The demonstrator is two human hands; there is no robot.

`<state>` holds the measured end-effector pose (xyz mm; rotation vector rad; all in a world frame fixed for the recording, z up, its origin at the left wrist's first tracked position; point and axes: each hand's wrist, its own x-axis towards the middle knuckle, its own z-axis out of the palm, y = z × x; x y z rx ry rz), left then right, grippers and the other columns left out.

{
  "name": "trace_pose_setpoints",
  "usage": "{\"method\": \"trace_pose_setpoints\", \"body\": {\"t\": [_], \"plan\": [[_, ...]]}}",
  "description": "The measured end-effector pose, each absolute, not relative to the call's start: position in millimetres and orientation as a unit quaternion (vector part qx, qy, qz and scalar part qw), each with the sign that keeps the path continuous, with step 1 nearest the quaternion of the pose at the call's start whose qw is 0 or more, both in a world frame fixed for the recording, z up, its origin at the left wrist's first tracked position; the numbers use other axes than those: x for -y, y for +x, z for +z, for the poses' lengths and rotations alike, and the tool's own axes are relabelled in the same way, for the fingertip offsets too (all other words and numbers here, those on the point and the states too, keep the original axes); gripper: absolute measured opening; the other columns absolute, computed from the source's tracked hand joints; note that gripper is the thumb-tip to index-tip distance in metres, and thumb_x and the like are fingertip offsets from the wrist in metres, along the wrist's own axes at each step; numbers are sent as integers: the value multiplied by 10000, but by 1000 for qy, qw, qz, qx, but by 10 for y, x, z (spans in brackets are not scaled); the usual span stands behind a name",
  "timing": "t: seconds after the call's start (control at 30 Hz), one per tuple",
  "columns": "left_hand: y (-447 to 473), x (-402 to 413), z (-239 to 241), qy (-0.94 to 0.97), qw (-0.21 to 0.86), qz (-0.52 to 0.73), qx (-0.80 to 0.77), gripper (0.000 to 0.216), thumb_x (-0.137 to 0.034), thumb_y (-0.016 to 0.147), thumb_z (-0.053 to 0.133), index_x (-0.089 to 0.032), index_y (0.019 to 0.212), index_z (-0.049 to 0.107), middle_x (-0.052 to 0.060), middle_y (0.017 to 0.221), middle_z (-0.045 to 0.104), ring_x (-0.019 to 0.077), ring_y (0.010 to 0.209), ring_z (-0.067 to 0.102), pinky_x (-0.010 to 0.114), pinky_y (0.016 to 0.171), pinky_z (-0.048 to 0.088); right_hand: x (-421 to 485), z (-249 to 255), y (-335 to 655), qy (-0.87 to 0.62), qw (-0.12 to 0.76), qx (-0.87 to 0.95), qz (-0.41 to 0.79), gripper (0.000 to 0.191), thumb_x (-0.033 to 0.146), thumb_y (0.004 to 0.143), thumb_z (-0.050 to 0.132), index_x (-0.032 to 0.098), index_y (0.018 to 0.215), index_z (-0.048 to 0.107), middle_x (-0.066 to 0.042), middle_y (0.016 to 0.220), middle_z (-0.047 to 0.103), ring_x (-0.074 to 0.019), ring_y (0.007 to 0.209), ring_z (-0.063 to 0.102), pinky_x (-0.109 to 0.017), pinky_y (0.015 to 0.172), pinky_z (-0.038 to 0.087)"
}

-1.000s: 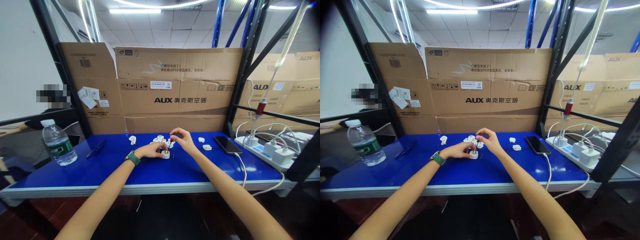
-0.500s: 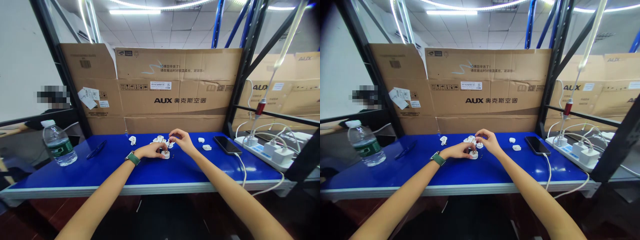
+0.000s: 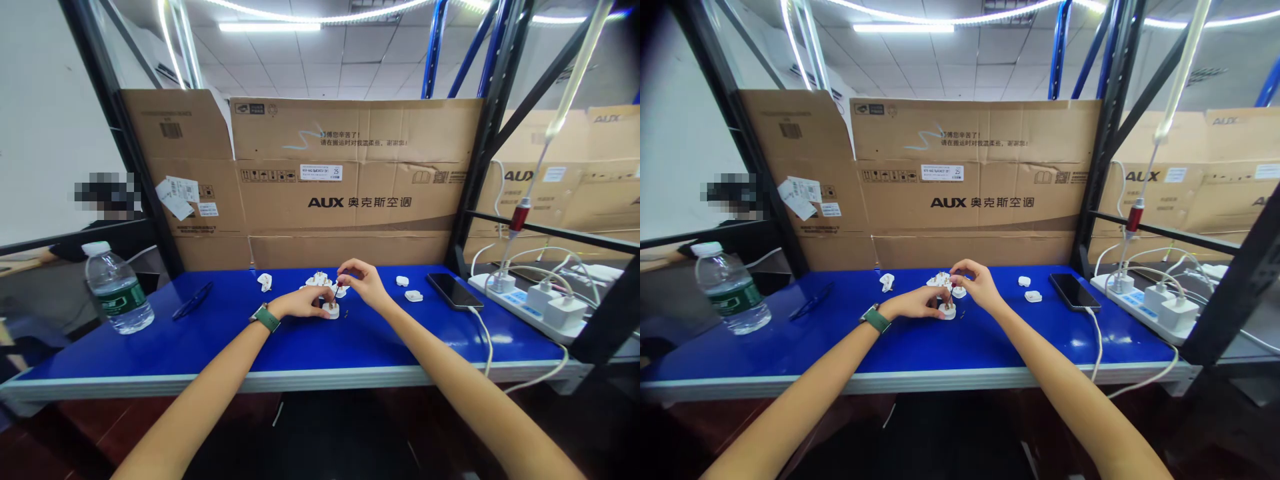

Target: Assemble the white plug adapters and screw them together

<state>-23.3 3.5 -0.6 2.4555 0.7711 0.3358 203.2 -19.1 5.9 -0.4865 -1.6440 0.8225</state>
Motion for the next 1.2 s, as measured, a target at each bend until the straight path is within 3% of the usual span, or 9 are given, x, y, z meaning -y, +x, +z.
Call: {"method": "trace_pose_setpoints", "body": {"t": [0.87,1.2], "plan": [[-223,-27,-3,912,270,125,-282,372,-397,826,740,-194,1120,636,59,1115,631,185,946,583,291,804,477,180,40,2033,-214,571,711,350,231,382,765,788,208,870,680,-16,806,663,-178,712,666,-306,681,553],[-223,-26,3,911,269,124,-287,384,-419,811,748,-196,1105,643,58,1121,635,173,894,587,281,774,468,175,45,2034,-231,566,703,365,254,401,753,790,208,861,666,-15,788,660,-178,684,666,-304,639,566]]}}
